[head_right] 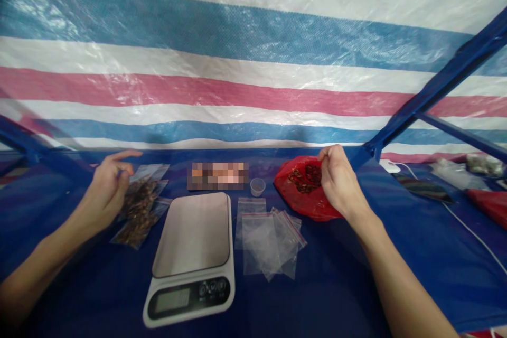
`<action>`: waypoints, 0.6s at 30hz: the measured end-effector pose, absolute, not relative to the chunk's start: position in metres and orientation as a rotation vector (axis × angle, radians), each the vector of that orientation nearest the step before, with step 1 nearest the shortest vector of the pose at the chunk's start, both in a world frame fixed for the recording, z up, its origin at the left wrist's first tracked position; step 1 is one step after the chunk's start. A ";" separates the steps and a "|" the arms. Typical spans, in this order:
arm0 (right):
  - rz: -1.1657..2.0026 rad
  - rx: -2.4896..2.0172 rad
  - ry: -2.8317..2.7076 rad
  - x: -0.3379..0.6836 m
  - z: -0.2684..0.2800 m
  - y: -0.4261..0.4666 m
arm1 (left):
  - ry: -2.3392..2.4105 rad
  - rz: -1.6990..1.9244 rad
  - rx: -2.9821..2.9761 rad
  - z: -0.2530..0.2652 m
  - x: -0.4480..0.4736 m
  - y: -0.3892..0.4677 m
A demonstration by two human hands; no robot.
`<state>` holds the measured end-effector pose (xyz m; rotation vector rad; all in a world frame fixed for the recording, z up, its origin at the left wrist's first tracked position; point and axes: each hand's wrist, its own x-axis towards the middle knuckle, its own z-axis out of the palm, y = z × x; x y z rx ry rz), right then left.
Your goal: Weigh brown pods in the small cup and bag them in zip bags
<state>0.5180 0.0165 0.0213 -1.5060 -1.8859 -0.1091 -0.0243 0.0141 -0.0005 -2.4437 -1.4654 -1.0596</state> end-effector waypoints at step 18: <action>-0.003 -1.707 -2.394 0.539 -0.021 0.032 | -1.333 -1.100 -2.434 0.006 -0.019 0.006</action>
